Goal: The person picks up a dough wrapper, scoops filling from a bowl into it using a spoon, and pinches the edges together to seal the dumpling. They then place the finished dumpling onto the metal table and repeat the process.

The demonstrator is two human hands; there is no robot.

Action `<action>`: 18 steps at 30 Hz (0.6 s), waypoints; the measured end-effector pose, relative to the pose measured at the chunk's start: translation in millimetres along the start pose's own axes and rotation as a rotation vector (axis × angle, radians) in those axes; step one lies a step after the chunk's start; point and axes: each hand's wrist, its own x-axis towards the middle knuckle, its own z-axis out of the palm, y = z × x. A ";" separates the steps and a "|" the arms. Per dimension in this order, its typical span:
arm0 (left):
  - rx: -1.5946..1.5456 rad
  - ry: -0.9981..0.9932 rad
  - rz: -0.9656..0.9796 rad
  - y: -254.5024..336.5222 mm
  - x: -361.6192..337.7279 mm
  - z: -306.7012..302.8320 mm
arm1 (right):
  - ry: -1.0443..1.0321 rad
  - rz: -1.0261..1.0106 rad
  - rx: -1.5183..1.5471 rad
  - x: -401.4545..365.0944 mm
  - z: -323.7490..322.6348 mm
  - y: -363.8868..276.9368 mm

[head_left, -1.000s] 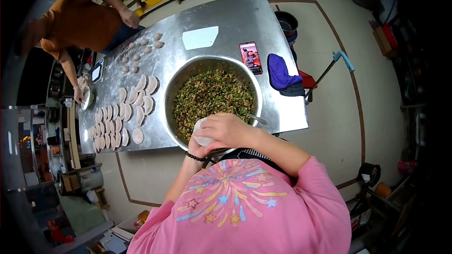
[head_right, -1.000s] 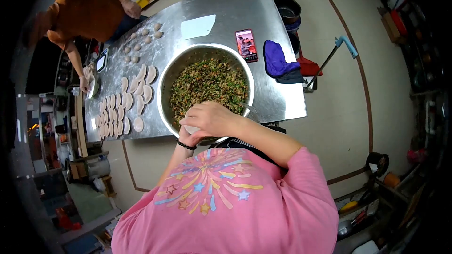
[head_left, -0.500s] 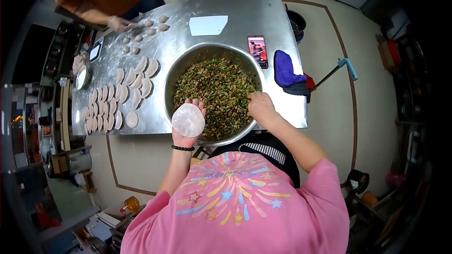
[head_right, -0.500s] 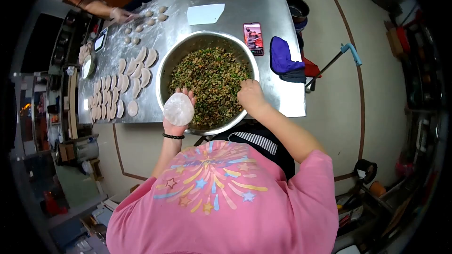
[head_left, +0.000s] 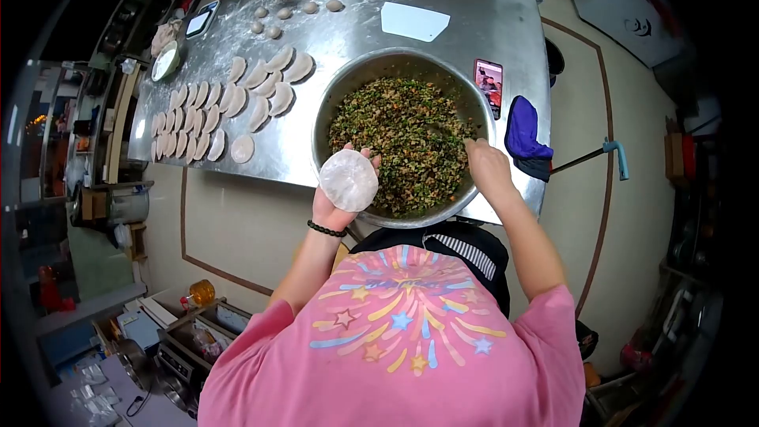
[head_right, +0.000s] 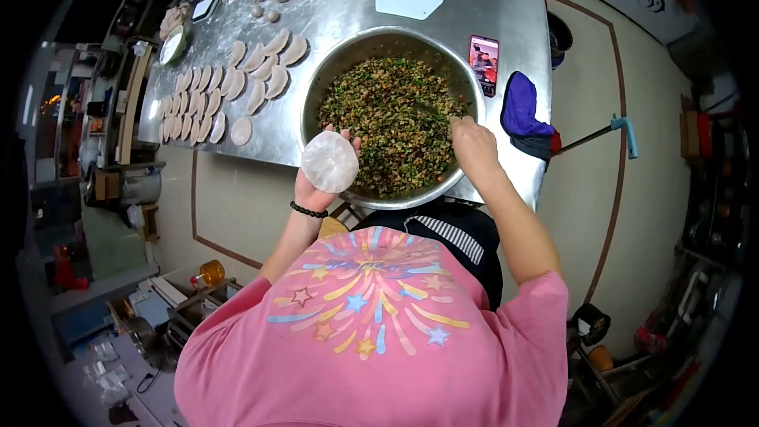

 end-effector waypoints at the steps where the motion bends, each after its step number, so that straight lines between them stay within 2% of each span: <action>1: -0.003 -0.003 -0.005 0.6 0.2 -1.8 | 0.022 0.070 -0.050 2.5 2.9 -2.7; 3: -0.020 0.010 -0.022 1.5 1.2 -6.7 | 0.100 0.148 -0.148 5.5 10.2 -5.0; 4: -0.023 0.007 -0.036 1.0 1.2 -7.6 | 0.057 0.194 -0.208 6.7 15.7 -9.6; 6: 0.033 0.117 -0.003 1.7 -0.1 -9.1 | 0.010 0.123 -0.133 -3.4 31.3 -22.0; 8: 0.096 0.130 0.004 2.9 -2.7 -16.8 | -0.091 0.108 0.033 -8.0 27.1 -43.8; 9: 0.068 0.186 -0.015 3.3 -5.5 -21.5 | -0.141 0.172 0.175 -8.7 27.3 -46.6; 10: 0.039 0.243 -0.033 4.0 -8.9 -27.3 | -0.143 0.172 0.176 -7.7 26.6 -46.8; 12: 0.049 0.228 -0.066 4.3 -15.7 -34.5 | -0.318 0.361 0.535 -3.6 25.2 -45.7; 13: 0.061 0.257 -0.076 2.2 -17.2 -32.8 | -0.359 0.392 0.611 -2.2 27.6 -42.9; 18: 0.117 0.282 -0.138 -4.1 -21.0 -24.2 | -0.430 0.379 0.679 4.0 10.1 -39.7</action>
